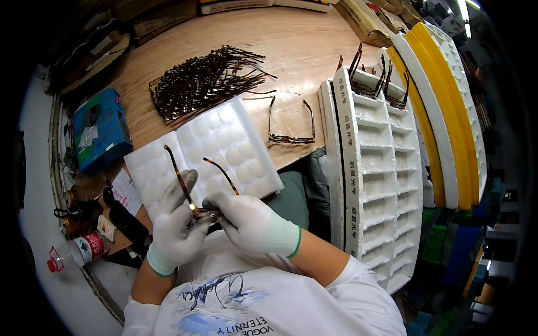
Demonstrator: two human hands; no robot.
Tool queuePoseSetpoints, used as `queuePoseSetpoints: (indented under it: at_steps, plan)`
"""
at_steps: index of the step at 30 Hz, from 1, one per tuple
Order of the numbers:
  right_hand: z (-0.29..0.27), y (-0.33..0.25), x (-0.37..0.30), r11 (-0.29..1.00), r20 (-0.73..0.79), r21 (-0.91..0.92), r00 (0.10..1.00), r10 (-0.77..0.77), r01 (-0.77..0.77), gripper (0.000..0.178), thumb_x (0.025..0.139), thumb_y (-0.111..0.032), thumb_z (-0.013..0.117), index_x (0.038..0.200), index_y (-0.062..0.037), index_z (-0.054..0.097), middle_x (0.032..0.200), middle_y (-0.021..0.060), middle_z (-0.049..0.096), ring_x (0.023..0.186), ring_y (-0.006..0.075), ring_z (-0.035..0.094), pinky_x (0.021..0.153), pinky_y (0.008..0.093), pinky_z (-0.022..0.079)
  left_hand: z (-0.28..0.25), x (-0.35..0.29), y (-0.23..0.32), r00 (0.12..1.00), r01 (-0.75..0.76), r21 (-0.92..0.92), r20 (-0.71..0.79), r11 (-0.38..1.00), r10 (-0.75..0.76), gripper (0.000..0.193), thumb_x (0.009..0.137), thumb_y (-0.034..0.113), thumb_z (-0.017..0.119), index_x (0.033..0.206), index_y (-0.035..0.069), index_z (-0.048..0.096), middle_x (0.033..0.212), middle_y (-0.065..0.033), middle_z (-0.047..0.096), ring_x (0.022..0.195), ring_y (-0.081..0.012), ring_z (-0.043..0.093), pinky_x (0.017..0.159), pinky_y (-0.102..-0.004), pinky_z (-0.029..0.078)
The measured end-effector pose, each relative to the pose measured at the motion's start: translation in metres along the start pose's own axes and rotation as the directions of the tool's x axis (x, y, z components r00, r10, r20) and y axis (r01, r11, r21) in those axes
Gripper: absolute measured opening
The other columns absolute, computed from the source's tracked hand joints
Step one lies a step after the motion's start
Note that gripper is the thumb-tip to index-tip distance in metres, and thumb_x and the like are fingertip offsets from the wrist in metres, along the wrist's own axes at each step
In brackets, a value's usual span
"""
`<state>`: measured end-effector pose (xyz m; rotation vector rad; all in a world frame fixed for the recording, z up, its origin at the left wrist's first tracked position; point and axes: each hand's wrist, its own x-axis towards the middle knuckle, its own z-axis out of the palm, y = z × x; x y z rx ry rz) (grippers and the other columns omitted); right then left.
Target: The person assembles eyeglasses by attaching temples to frames using a small tool. They repeatedly pick up frames and temples, align and secure the parts, then place the completed glasses into a compartmentalized tray.
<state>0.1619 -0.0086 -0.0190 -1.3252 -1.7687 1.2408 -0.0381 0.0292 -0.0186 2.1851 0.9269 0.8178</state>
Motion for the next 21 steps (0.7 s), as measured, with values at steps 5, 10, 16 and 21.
queuePoseSetpoints:
  at_steps: [5,10,16,21]
  plan:
    - [-0.014,0.048,-0.004,0.865,-0.26,-0.485,0.966,-0.004,-0.127,0.038,0.072,0.009,0.057,0.108,0.0007,0.067,0.098,0.0216,0.067,0.098,0.042,0.062,0.088,0.0488,0.049,0.018,0.012,-0.01,0.997,0.073,-0.049,0.021,0.996,-0.072,0.019,0.079,0.007,0.071,0.094,-0.003,0.068,0.14,-0.0319,0.054,0.123,-0.0465,0.057,0.102,-0.0481,0.047]
    - [-0.079,0.171,-0.005,0.368,-0.402,-0.842,0.914,0.058,-0.394,0.058,0.08,-0.001,0.058,0.138,-0.0029,0.051,0.135,0.0188,0.059,0.131,0.0348,0.051,0.114,0.0507,0.034,0.017,0.004,-0.026,0.981,0.191,-0.129,0.07,0.973,-0.183,0.027,0.08,0.006,0.07,0.104,-0.006,0.065,0.137,-0.0364,0.054,0.123,-0.0471,0.058,0.102,-0.0469,0.048]
    - [-0.082,0.221,0.033,0.277,-0.425,-0.856,0.9,0.102,-0.436,0.049,0.086,-0.014,0.058,0.135,-0.0166,0.057,0.121,0.0132,0.065,0.121,0.0355,0.056,0.11,0.057,0.034,0.019,-0.012,-0.025,0.953,0.3,-0.096,0.062,0.949,-0.295,0.027,0.081,0.009,0.071,0.103,-0.005,0.065,0.131,-0.0381,0.057,0.114,-0.0482,0.062,0.097,-0.0475,0.051]
    - [-0.089,0.206,0.029,0.34,-0.394,-0.838,0.904,0.164,-0.427,0.042,0.083,-0.013,0.059,0.124,-0.0173,0.063,0.115,0.0091,0.067,0.113,0.0323,0.06,0.111,0.0532,0.032,0.023,-0.019,-0.031,0.925,0.374,-0.072,0.1,0.925,-0.366,0.03,0.083,0.011,0.072,0.107,-0.005,0.065,0.131,-0.0391,0.056,0.121,-0.0477,0.061,0.098,-0.0493,0.052]
